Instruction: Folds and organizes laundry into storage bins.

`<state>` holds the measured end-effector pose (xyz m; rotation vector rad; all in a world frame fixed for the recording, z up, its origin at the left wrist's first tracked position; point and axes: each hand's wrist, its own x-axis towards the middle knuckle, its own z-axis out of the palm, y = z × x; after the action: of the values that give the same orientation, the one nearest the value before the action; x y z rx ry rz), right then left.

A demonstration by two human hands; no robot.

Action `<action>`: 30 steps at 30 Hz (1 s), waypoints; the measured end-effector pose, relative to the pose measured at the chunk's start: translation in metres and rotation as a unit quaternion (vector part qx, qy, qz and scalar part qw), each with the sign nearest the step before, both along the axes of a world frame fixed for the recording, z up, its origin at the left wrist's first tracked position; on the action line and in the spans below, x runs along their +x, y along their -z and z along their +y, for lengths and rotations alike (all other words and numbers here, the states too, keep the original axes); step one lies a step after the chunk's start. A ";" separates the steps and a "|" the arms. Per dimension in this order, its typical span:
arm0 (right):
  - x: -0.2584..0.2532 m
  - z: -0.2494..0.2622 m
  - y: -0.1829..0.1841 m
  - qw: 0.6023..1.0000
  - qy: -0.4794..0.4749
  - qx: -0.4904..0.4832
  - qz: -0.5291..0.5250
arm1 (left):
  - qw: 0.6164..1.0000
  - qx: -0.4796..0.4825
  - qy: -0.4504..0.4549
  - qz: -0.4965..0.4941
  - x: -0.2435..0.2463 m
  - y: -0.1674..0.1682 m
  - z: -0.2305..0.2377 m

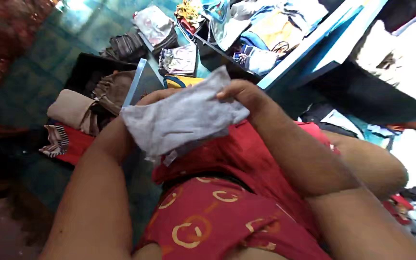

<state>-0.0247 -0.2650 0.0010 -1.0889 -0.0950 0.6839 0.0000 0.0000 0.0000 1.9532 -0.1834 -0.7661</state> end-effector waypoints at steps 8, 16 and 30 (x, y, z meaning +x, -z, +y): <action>0.000 -0.012 0.083 0.994 0.035 -0.039 0.094 | 0.980 -0.038 0.141 0.134 0.034 0.033 -0.003; 0.009 -0.026 0.081 0.985 0.020 -0.169 -0.006 | 0.965 -0.013 0.205 0.160 0.033 0.010 -0.022; -0.005 -0.046 -0.014 0.832 -0.214 -0.323 -0.396 | 0.897 0.253 0.358 -0.052 -0.029 -0.077 -0.053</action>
<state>-0.0294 -0.3107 0.0152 -2.0017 -0.9030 0.6276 -0.0292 -0.0534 0.0774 2.4419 -0.8820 -1.2793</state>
